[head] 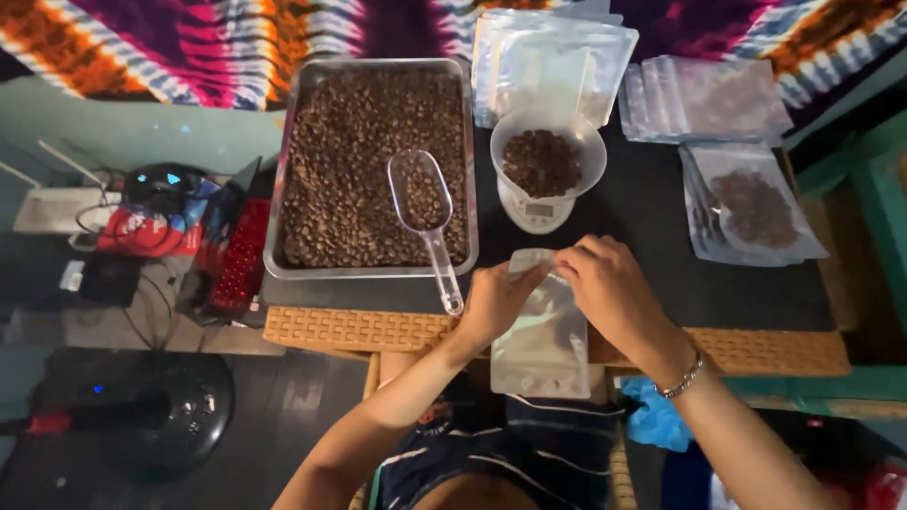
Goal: Weighing roasted coffee beans on a digital scale and transferring them into small packaging bags.
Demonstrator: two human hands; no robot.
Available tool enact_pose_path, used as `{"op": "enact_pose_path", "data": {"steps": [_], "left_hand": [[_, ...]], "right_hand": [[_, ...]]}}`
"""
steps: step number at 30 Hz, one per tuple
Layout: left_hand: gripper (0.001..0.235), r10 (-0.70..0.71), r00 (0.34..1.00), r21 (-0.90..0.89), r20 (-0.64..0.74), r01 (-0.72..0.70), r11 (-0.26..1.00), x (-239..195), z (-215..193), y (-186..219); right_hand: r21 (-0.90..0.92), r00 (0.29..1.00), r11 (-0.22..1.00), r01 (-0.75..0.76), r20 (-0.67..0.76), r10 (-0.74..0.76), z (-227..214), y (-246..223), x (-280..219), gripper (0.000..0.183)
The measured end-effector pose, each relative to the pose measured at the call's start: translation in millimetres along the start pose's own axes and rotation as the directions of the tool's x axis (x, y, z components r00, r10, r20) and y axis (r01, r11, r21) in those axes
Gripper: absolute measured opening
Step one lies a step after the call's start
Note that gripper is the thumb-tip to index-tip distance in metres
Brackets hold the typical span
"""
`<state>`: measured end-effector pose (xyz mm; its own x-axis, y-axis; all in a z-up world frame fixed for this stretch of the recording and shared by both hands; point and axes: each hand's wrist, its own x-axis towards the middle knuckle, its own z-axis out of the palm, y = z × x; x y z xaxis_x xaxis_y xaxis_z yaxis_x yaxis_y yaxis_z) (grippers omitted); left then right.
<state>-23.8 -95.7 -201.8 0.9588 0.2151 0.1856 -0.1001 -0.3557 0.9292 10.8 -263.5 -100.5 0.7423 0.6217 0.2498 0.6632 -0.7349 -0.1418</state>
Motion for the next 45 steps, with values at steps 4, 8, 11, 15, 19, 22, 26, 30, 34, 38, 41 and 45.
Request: {"op": "enact_pose_path", "data": {"steps": [4, 8, 11, 15, 19, 22, 26, 30, 34, 38, 41, 45], "left_hand": [[0.035, 0.021, 0.999, 0.005, -0.039, -0.021, 1.0, 2, 3, -7], [0.039, -0.007, 1.0, -0.025, -0.003, 0.007, 1.0, 5, 12, -24], [0.038, -0.016, 0.999, -0.025, 0.036, 0.017, 1.0, 6, 5, -14], [0.043, -0.01, 0.997, 0.049, 0.07, 0.007, 0.999, 9, -5, 12], [0.034, -0.11, 0.98, -0.062, 0.168, 0.122, 0.991, 12, -14, 37], [0.029, -0.169, 0.962, -0.168, 0.216, 0.207, 0.964, 15, -17, 35], [0.028, -0.15, 0.964, -0.178, 0.222, 0.191, 0.965, 7, -25, 71], [0.032, -0.142, 0.967, -0.162, 0.213, 0.179, 0.971, 10, -17, 29], [0.027, -0.178, 0.959, -0.277, 0.222, 0.237, 0.931, 11, -16, 30], [0.033, -0.159, 0.964, -0.292, 0.211, 0.217, 0.931, 13, -21, 33], [0.037, -0.134, 0.967, -0.287, 0.215, 0.194, 0.938, 12, -28, 52], [0.03, -0.205, 0.937, -0.329, 0.283, 0.296, 0.897, 13, -26, 38]], "right_hand": [[0.041, 0.991, 0.998, -0.052, 0.126, 0.046, -13, -2, 10, 0.013], [0.061, 0.973, 0.991, -0.116, 0.21, 0.101, -26, -5, 11, 0.019], [0.103, 0.951, 0.984, -0.146, 0.289, 0.111, -35, -6, 11, 0.009], [0.112, 0.934, 0.981, -0.16, 0.337, 0.114, -44, -6, 13, 0.009], [0.197, 0.912, 0.964, -0.177, 0.4, 0.086, -66, -6, 23, 0.011], [0.211, 0.894, 0.965, -0.156, 0.446, 0.047, -77, -6, 32, 0.015], [0.024, 0.865, 0.998, -0.051, 0.501, 0.032, -54, 4, 41, 0.014], [0.078, 0.832, 0.986, -0.148, 0.549, 0.081, -70, -7, 51, 0.022], [0.175, 0.713, 0.894, -0.413, 0.672, 0.198, -100, -28, 67, 0.055], [0.131, 0.618, 0.818, -0.56, 0.723, 0.307, -107, -33, 74, 0.093], [0.175, 0.608, 0.805, -0.567, 0.748, 0.265, -117, -41, 73, 0.1], [0.305, 0.658, 0.765, -0.567, 0.726, 0.198, -113, -34, 70, 0.102]]}}
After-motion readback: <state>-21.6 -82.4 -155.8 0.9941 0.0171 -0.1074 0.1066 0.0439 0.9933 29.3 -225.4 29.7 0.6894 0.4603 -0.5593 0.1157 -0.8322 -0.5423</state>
